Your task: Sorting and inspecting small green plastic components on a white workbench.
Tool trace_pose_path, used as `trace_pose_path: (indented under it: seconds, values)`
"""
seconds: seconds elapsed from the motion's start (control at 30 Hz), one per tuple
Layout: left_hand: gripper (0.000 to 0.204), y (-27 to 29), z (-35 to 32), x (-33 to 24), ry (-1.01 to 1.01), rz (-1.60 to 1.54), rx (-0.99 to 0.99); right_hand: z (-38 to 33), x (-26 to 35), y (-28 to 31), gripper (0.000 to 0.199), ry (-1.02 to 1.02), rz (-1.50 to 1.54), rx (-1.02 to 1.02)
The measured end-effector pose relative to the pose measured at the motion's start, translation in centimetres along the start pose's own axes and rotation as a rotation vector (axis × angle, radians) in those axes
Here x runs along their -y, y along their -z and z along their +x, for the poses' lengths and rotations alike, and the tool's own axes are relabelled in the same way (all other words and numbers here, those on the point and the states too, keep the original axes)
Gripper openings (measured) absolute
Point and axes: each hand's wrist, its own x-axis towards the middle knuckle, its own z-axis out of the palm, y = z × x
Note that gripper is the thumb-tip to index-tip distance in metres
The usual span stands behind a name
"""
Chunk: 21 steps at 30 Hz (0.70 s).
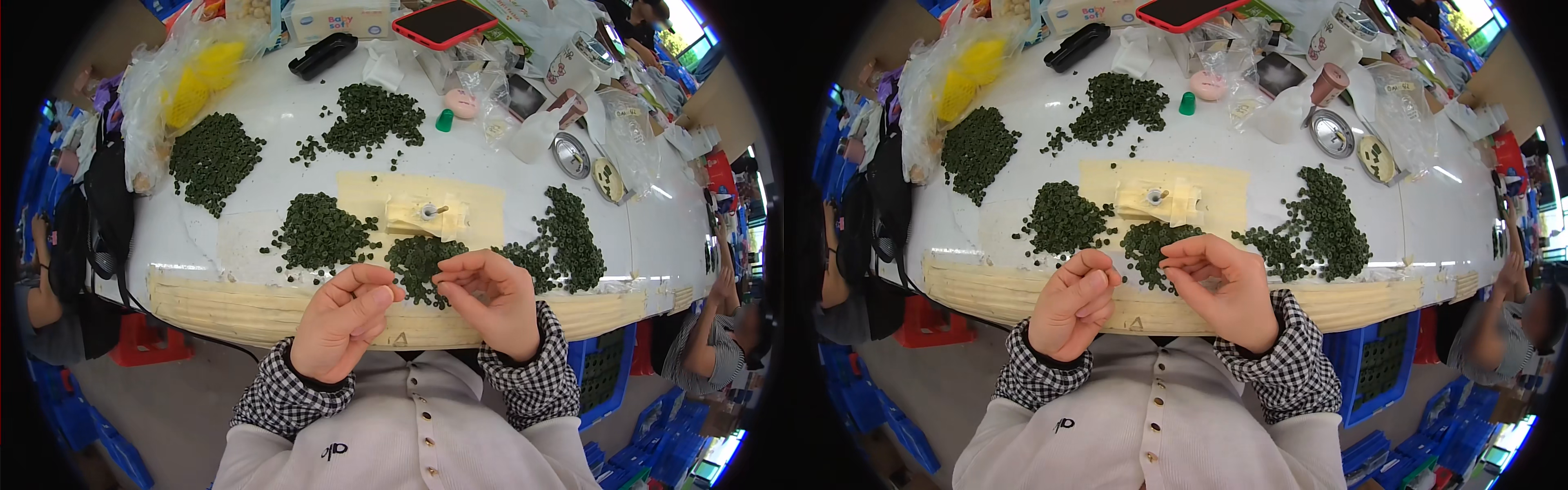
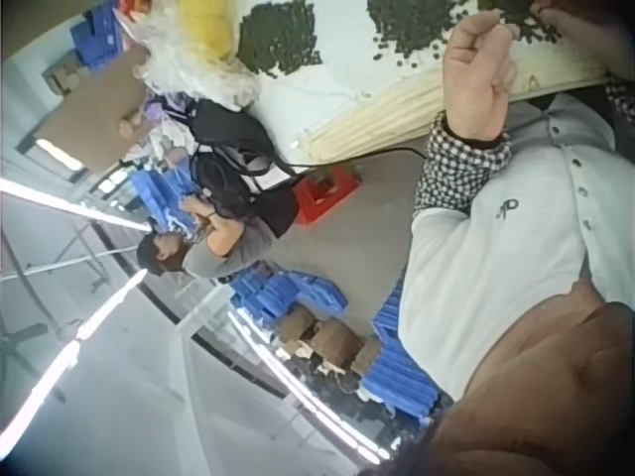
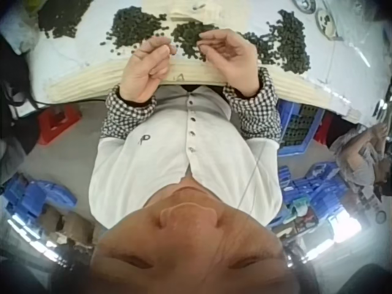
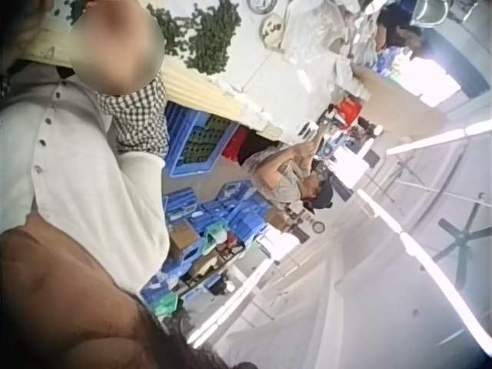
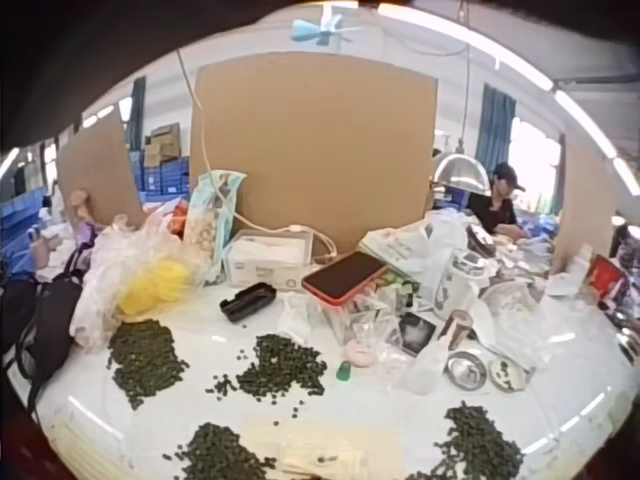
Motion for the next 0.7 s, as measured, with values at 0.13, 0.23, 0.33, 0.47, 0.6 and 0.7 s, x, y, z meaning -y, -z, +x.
trace_pose_path:
  seconds: [0.13,0.23,0.33,0.47,0.6,0.7]
  values:
    - [0.019,-0.3,0.4,0.5,0.028,-0.033,0.026,-0.2,-0.2,0.1,0.015,-0.074,0.193,0.022]
    - [0.020,-0.5,0.6,0.7,0.037,-0.036,0.026,-0.1,-0.2,0.5,0.015,-0.073,0.213,0.078]
    - [0.020,-0.8,0.7,0.8,0.048,-0.020,0.012,-0.1,-0.8,0.8,0.016,-0.010,0.229,0.124]
    - [0.019,-0.8,0.8,1.0,0.037,-0.051,0.013,-0.1,-0.3,0.4,0.016,-0.017,0.253,0.107]
    - [0.018,-0.9,1.3,0.6,0.015,-0.081,0.065,0.4,1.4,0.1,0.016,0.078,0.147,0.073]
    - [0.017,-0.8,2.2,0.1,-0.018,-0.074,0.142,1.1,3.1,-0.1,0.012,0.180,0.014,0.003]
